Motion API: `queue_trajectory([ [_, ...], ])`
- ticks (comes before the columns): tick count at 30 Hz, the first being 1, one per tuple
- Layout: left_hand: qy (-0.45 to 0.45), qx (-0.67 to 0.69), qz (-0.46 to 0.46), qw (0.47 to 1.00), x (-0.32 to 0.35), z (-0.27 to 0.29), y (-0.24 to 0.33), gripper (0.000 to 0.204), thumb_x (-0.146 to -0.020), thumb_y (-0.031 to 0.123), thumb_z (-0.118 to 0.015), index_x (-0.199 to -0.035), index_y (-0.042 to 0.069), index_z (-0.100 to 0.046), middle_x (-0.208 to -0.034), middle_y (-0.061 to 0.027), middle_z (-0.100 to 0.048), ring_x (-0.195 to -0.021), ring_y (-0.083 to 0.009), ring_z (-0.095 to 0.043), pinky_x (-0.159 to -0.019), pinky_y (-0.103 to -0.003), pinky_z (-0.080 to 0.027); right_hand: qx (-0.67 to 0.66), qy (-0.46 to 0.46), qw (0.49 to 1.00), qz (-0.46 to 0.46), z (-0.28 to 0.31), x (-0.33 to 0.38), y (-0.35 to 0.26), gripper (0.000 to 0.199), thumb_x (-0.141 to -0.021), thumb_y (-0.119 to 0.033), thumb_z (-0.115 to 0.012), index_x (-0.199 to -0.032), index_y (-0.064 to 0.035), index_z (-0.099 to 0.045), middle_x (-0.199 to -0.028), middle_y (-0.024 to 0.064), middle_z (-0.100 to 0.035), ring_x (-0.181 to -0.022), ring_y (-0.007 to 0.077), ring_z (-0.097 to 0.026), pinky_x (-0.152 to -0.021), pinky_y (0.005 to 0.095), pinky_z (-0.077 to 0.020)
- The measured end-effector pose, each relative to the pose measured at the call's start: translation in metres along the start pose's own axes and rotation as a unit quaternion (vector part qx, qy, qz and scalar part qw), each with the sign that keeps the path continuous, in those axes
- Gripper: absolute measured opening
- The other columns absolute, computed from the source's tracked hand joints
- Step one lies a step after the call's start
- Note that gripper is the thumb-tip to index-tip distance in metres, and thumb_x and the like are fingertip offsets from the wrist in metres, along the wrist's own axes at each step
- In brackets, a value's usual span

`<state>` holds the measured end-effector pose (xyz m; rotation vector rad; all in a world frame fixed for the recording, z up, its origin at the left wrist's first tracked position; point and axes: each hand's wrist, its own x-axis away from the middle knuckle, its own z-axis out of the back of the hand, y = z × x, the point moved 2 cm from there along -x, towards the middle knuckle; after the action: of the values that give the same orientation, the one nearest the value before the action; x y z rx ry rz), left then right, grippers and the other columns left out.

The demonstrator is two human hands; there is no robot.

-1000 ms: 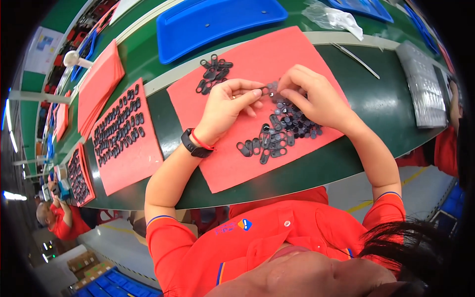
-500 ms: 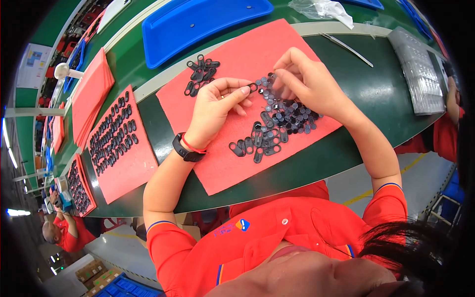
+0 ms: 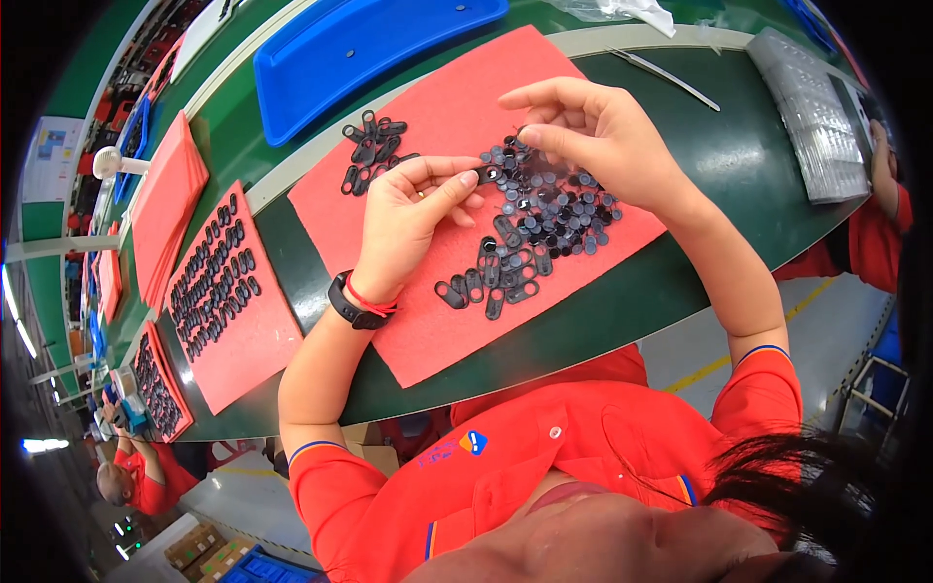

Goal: The person sorts and assembles small black components by hand on a red work mat.

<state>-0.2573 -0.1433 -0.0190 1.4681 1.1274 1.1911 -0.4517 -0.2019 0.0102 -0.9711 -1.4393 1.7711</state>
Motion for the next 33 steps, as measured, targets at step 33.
queue_trajectory([
  [33,0.012,0.017,0.001,1.0,0.001,-0.005,-0.003,0.021,-0.085,0.005,-0.06,-0.102,-0.008,-0.059,-0.086,-0.0144,-0.066,-0.074,-0.0145,-0.066,-0.063,-0.022,-0.055,0.197,0.027,0.978,0.065,-0.029,0.013,0.012,0.01,-0.079,-0.008,-0.066,-0.081,-0.0004,-0.06,-0.064,0.0015,-0.058,-0.052,0.0045,-0.048,-0.048,0.0209,-0.0362],
])
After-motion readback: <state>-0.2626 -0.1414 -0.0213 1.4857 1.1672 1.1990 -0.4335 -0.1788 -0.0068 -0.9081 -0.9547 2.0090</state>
